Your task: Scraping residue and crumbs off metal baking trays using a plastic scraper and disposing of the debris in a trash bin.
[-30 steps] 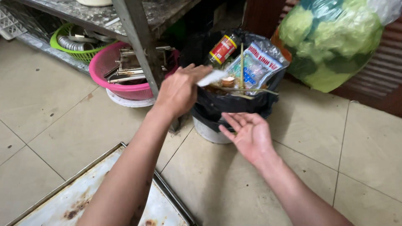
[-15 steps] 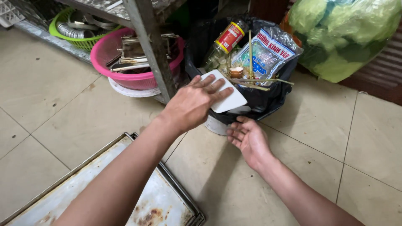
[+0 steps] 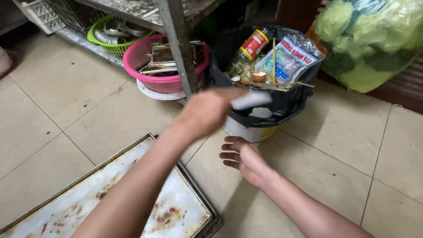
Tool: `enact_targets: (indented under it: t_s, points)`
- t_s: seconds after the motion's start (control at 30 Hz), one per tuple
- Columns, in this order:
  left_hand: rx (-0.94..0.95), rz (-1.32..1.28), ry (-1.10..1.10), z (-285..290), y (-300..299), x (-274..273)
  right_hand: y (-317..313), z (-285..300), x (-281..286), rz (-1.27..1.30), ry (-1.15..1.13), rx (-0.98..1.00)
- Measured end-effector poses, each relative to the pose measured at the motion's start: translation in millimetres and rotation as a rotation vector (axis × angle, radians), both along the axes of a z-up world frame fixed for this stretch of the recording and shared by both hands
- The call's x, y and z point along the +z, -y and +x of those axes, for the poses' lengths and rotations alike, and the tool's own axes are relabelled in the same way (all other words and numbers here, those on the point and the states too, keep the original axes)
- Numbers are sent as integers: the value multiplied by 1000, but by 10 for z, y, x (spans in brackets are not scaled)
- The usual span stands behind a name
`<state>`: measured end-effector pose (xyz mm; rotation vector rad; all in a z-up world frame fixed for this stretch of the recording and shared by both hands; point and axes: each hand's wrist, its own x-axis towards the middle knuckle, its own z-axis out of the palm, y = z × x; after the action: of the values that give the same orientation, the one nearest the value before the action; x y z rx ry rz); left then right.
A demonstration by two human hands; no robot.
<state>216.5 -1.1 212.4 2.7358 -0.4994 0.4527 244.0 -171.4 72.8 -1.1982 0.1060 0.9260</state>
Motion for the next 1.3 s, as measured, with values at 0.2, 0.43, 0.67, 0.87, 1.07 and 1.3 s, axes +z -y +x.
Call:
enact_targets:
  t_s: [0.2,0.43,0.67,0.87,1.07,1.3]
  points:
    - [425,-753,160,910,-521,-278,-19,203,117,23,29,-9]
    - [745,-1212,-233,1299,-520,-323,53,351,6,11,21,-36]
    - [752,-867,-522,918,-449,-5,-76,274,-65,-32,1,70]
    - [702,-713,-701,89,-553,-248,-230,12,-151,-23,-2,233]
    - [948,-718,-713,-1815,-1319,-676,-530,-304,-497,-208,120,467]
    - [1355,-714,-605,-4639,-1759,-1768,-921,-624,-1833,-499,752,828]
